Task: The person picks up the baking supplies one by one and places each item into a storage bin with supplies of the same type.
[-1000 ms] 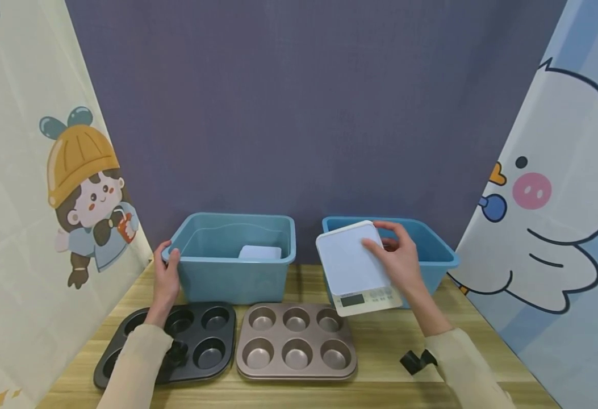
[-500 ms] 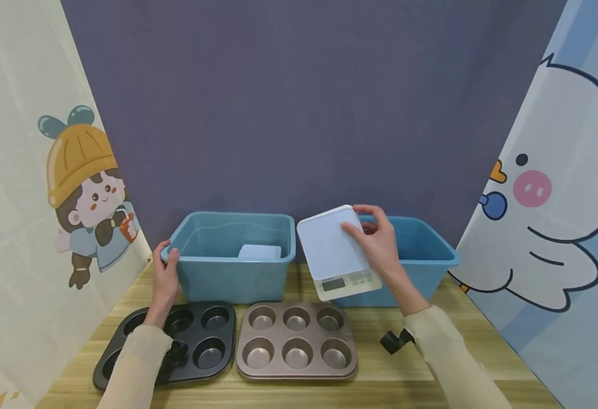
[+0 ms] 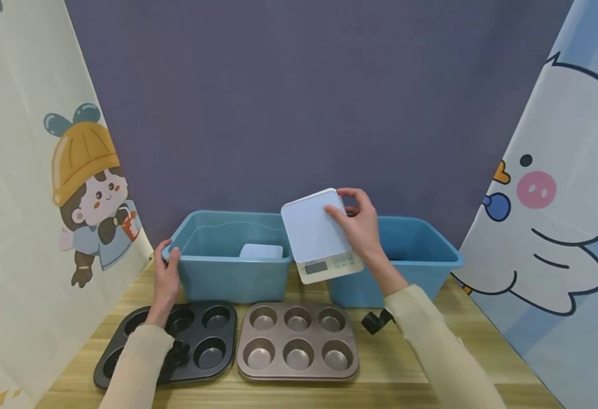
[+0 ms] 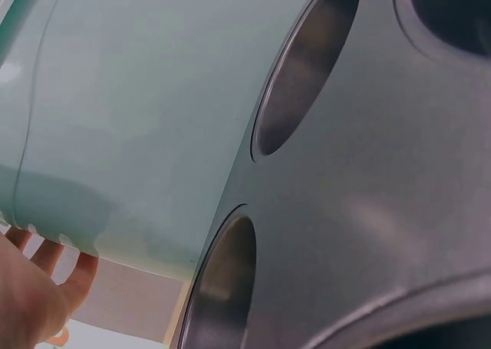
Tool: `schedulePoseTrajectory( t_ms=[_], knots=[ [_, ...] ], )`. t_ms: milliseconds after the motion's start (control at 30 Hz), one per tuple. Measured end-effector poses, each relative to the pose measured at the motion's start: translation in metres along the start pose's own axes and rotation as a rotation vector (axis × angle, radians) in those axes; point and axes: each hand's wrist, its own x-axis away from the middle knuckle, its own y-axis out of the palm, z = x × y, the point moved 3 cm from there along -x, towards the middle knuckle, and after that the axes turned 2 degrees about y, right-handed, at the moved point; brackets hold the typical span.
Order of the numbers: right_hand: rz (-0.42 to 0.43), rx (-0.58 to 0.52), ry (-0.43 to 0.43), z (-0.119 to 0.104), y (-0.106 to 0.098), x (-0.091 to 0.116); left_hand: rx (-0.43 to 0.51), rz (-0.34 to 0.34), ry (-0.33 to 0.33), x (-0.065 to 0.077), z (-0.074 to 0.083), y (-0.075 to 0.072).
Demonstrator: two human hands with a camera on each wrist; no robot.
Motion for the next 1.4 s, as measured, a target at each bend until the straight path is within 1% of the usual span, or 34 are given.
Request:
schedulePoseTrajectory(
  t_ms=[100, 200, 533, 667, 767, 867, 933, 1100, 1233, 1300, 1400],
  knots=[
    [0.01, -0.016, 0.013, -0.004, 0.007, -0.004, -0.011, 0.01, 0.009, -0.003, -0.01, -0.001],
    [0.021, -0.02, 0.031, -0.008, 0.014, -0.007, -0.014, 0.014, 0.028, -0.004, -0.015, -0.001],
    [0.062, -0.088, 0.111, -0.019, 0.045, -0.023, -0.022, 0.02, 0.066, -0.001, -0.014, -0.003],
    [0.073, -0.123, 0.097, -0.023, 0.057, -0.027, -0.018, 0.027, 0.06, 0.001, -0.012, -0.004],
    [0.089, -0.145, 0.074, -0.023, 0.064, -0.028, -0.011, 0.009, 0.037, 0.003, -0.011, -0.004],
    [0.12, -0.161, 0.066, -0.02, 0.07, -0.027, -0.006, -0.018, 0.018, 0.005, -0.012, -0.003],
    [0.141, -0.168, 0.072, -0.018, 0.075, -0.027, -0.007, -0.023, 0.02, 0.006, -0.013, -0.002],
    [0.164, -0.17, 0.099, -0.011, 0.089, -0.029, -0.022, 0.003, 0.053, 0.007, -0.016, -0.001],
    [0.194, -0.175, 0.111, -0.003, 0.098, -0.028, -0.029, -0.005, 0.08, 0.008, -0.016, 0.002],
    [0.211, -0.177, 0.104, 0.001, 0.101, -0.025, -0.026, -0.017, 0.082, 0.007, -0.017, 0.004],
    [0.21, -0.179, 0.065, 0.005, 0.109, -0.021, -0.004, -0.022, 0.081, 0.005, -0.016, 0.004]
  ],
)
